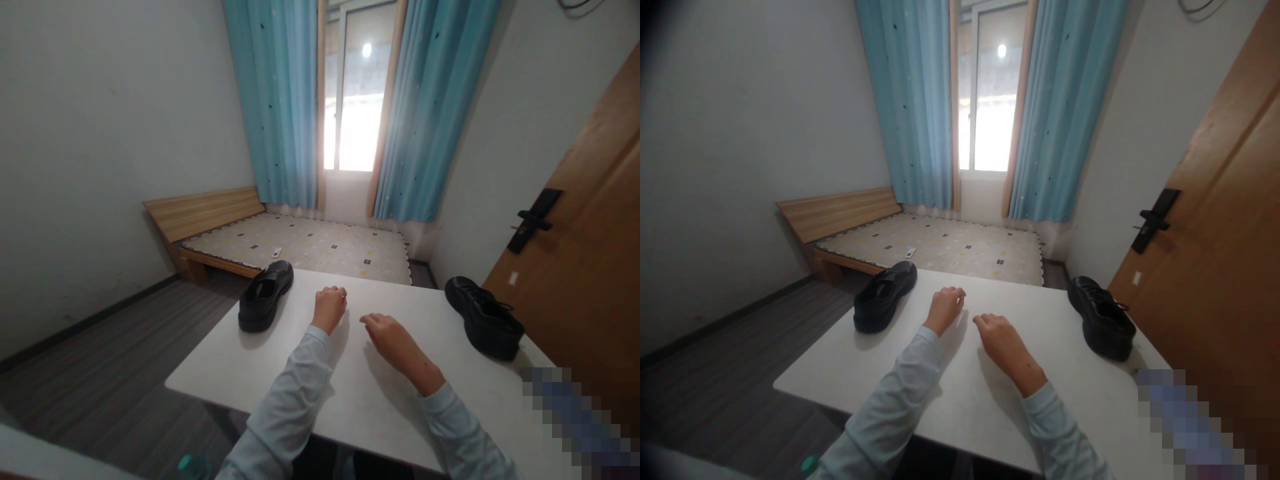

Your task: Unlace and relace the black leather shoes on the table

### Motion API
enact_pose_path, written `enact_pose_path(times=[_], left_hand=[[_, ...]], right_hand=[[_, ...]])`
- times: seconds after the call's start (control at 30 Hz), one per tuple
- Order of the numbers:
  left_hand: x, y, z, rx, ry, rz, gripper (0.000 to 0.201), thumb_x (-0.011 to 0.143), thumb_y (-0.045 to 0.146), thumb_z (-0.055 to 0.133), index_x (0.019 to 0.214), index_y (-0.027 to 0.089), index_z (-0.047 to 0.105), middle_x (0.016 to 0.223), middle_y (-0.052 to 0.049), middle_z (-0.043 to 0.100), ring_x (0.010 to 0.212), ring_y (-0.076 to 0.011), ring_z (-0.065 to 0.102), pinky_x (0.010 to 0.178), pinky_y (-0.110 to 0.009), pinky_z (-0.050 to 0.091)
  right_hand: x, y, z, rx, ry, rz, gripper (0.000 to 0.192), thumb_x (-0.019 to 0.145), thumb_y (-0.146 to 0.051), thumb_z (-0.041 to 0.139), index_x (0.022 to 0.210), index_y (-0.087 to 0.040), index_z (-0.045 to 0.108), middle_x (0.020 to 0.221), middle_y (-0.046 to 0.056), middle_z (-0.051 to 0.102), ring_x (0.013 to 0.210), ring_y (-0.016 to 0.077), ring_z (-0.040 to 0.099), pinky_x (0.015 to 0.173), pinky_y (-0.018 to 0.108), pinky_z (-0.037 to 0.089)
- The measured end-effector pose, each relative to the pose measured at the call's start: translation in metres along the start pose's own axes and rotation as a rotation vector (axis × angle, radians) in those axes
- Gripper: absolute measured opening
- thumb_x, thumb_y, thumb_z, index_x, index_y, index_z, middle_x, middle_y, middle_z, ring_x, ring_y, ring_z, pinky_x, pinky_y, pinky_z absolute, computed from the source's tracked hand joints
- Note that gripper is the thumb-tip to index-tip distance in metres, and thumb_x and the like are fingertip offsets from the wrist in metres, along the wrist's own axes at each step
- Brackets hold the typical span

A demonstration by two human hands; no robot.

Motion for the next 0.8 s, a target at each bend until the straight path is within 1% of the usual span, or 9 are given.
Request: enact_pose_path(times=[0.1,0.17,0.23,0.33,0.43,0.53,0.63,0.73,0.8], left_hand=[[0.0,-0.004,-0.006,-0.002,0.043,-0.048,0.022,0.087,0.023,0.045,0.098,0.021,0.064,0.096,-0.008,0.064,0.096,-0.0224,0.055,0.087,-0.037,0.039],[0.0,-0.007,-0.013,0.011,0.101,-0.11,0.022,0.086,0.023,0.046,0.097,0.021,0.065,0.1,-0.009,0.063,0.1,-0.0239,0.052,0.09,-0.04,0.038],[-0.002,-0.012,-0.021,0.051,0.211,-0.2,0.023,0.085,0.022,0.047,0.099,0.021,0.065,0.111,-0.01,0.059,0.109,-0.0269,0.047,0.096,-0.044,0.034],[-0.005,-0.018,-0.034,0.128,0.365,-0.352,0.03,0.083,0.02,0.047,0.109,0.019,0.061,0.13,-0.015,0.046,0.123,-0.0334,0.035,0.102,-0.054,0.026],[-0.007,-0.023,-0.041,0.192,0.399,-0.487,0.037,0.08,0.021,0.049,0.117,0.017,0.057,0.136,-0.018,0.039,0.128,-0.0398,0.027,0.1,-0.064,0.022],[-0.005,-0.027,-0.044,0.251,0.385,-0.57,0.038,0.08,0.023,0.051,0.117,0.017,0.057,0.138,-0.017,0.038,0.128,-0.0443,0.026,0.097,-0.069,0.019],[-0.005,-0.03,-0.047,0.287,0.355,-0.609,0.037,0.083,0.021,0.047,0.119,0.017,0.055,0.138,-0.018,0.038,0.122,-0.0428,0.035,0.097,-0.066,0.024],[-0.007,-0.034,-0.055,0.305,0.36,-0.623,0.036,0.089,0.018,0.034,0.12,0.017,0.054,0.135,-0.019,0.04,0.112,-0.0348,0.047,0.089,-0.053,0.039],[-0.009,-0.039,-0.062,0.314,0.341,-0.636,0.037,0.092,0.018,0.027,0.117,0.017,0.054,0.129,-0.019,0.044,0.105,-0.0312,0.051,0.082,-0.045,0.044]], right_hand=[[-0.001,-0.004,0.014,0.015,-0.031,-0.043,0.026,0.085,-0.002,0.043,0.098,-0.014,0.061,0.087,0.007,0.068,0.081,0.0175,0.064,0.074,0.028,0.047],[-0.003,-0.002,0.018,0.032,-0.024,-0.039,0.025,0.086,-0.003,0.042,0.098,-0.014,0.061,0.086,0.007,0.068,0.081,0.0174,0.064,0.074,0.028,0.047],[-0.003,0.002,0.019,0.054,0.001,-0.024,0.024,0.087,-0.004,0.042,0.097,-0.014,0.061,0.086,0.007,0.068,0.081,0.0173,0.064,0.074,0.028,0.047],[-0.004,0.006,0.019,0.098,0.04,0.002,0.024,0.088,-0.005,0.041,0.096,-0.015,0.061,0.085,0.007,0.068,0.082,0.0167,0.064,0.075,0.028,0.047],[-0.004,0.009,0.021,0.14,0.051,0.021,0.023,0.087,-0.007,0.042,0.095,-0.016,0.062,0.084,0.007,0.068,0.082,0.0161,0.064,0.075,0.027,0.047],[-0.005,0.011,0.024,0.163,0.04,0.032,0.022,0.087,-0.008,0.043,0.094,-0.017,0.062,0.085,0.007,0.068,0.083,0.0163,0.064,0.076,0.027,0.047],[-0.005,0.012,0.025,0.173,0.036,0.038,0.022,0.087,-0.009,0.043,0.095,-0.018,0.062,0.086,0.006,0.069,0.083,0.0165,0.065,0.076,0.027,0.047],[-0.006,0.012,0.025,0.178,0.039,0.047,0.022,0.087,-0.01,0.043,0.095,-0.018,0.062,0.087,0.006,0.069,0.084,0.0168,0.065,0.077,0.027,0.047],[-0.006,0.013,0.024,0.182,0.039,0.051,0.022,0.087,-0.01,0.043,0.095,-0.018,0.062,0.087,0.007,0.069,0.085,0.017,0.065,0.077,0.027,0.047]])
Point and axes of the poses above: each hand's wrist, its own x-axis towards the middle knuckle, its own z-axis out of the palm, y = z × x, the point moved 1 cm from there along x, towards the middle knuckle
